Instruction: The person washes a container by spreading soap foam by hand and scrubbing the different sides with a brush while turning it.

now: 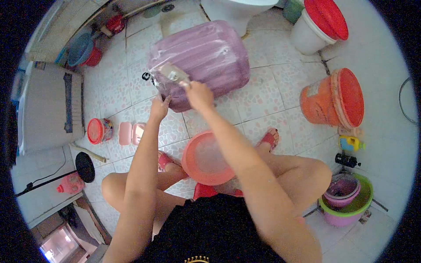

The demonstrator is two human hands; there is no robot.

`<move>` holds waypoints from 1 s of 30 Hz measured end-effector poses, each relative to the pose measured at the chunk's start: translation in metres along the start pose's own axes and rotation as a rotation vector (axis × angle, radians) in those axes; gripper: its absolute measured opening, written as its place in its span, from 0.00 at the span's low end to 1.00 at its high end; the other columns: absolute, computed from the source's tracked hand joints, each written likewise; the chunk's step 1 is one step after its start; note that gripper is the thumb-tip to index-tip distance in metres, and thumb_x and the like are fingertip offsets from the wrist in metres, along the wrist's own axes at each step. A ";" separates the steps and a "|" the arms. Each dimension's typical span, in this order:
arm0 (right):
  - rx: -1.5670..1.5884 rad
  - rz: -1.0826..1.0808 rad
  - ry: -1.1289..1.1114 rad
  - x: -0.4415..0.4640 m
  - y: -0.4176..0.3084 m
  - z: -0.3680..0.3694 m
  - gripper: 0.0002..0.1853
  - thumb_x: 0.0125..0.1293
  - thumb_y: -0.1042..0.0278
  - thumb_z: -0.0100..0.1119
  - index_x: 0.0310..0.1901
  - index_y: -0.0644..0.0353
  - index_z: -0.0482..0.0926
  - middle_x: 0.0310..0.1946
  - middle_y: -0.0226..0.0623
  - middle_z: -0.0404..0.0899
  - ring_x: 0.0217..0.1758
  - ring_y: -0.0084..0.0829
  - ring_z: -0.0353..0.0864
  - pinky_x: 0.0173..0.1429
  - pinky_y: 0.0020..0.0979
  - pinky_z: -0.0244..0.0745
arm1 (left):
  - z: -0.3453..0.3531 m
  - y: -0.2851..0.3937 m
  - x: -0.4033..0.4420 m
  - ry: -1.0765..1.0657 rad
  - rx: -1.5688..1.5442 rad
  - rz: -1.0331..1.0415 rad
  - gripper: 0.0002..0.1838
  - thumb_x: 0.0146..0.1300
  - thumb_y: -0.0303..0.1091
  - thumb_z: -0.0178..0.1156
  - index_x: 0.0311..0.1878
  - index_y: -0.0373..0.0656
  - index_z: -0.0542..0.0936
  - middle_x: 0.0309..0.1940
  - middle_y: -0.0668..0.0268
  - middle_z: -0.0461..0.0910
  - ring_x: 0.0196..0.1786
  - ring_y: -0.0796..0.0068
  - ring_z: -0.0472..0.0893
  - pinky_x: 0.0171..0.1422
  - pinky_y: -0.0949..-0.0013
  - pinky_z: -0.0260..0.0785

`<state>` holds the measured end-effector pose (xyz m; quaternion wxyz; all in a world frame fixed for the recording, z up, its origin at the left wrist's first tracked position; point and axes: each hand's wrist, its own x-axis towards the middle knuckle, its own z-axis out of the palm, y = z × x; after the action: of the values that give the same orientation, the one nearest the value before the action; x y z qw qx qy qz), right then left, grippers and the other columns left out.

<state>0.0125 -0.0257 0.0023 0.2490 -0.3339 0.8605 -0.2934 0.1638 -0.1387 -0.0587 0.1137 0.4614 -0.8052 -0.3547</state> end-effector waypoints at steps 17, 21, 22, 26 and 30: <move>0.308 0.076 0.236 0.008 0.063 0.054 0.28 0.73 0.47 0.50 0.33 0.68 0.82 0.33 0.61 0.81 0.42 0.62 0.81 0.46 0.57 0.71 | 0.000 0.005 -0.004 0.046 0.055 0.046 0.23 0.67 0.42 0.59 0.50 0.28 0.75 0.45 0.35 0.80 0.51 0.34 0.78 0.57 0.44 0.69; 0.239 0.074 0.053 -0.028 0.013 0.083 0.30 0.73 0.41 0.48 0.37 0.65 0.84 0.36 0.60 0.82 0.44 0.62 0.81 0.49 0.57 0.72 | -0.004 0.011 -0.005 -0.007 0.032 -0.016 0.22 0.67 0.43 0.59 0.49 0.29 0.75 0.44 0.35 0.80 0.51 0.34 0.78 0.56 0.44 0.69; 0.253 0.095 0.047 -0.031 0.008 0.085 0.30 0.72 0.40 0.48 0.37 0.65 0.84 0.36 0.60 0.82 0.44 0.62 0.81 0.49 0.56 0.73 | -0.002 0.009 -0.004 -0.003 0.034 -0.010 0.22 0.67 0.43 0.59 0.49 0.29 0.75 0.44 0.35 0.80 0.51 0.34 0.79 0.56 0.44 0.69; 0.117 0.005 0.101 -0.021 0.034 0.043 0.33 0.71 0.37 0.48 0.31 0.67 0.81 0.32 0.58 0.82 0.40 0.60 0.81 0.46 0.54 0.72 | 0.000 0.003 -0.004 0.019 0.014 0.019 0.22 0.66 0.42 0.60 0.50 0.29 0.75 0.44 0.36 0.81 0.51 0.35 0.79 0.56 0.45 0.69; -0.034 -0.050 0.169 0.008 0.090 -0.012 0.31 0.69 0.37 0.51 0.31 0.64 0.82 0.30 0.55 0.82 0.36 0.58 0.81 0.40 0.52 0.70 | 0.009 -0.012 0.003 0.042 -0.028 0.040 0.25 0.65 0.44 0.61 0.51 0.28 0.77 0.43 0.37 0.81 0.50 0.37 0.81 0.54 0.48 0.71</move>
<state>-0.0391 0.0269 -0.0519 0.1623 -0.3332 0.8748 -0.3121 0.1658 -0.1405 -0.0739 0.1440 0.4511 -0.8067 -0.3537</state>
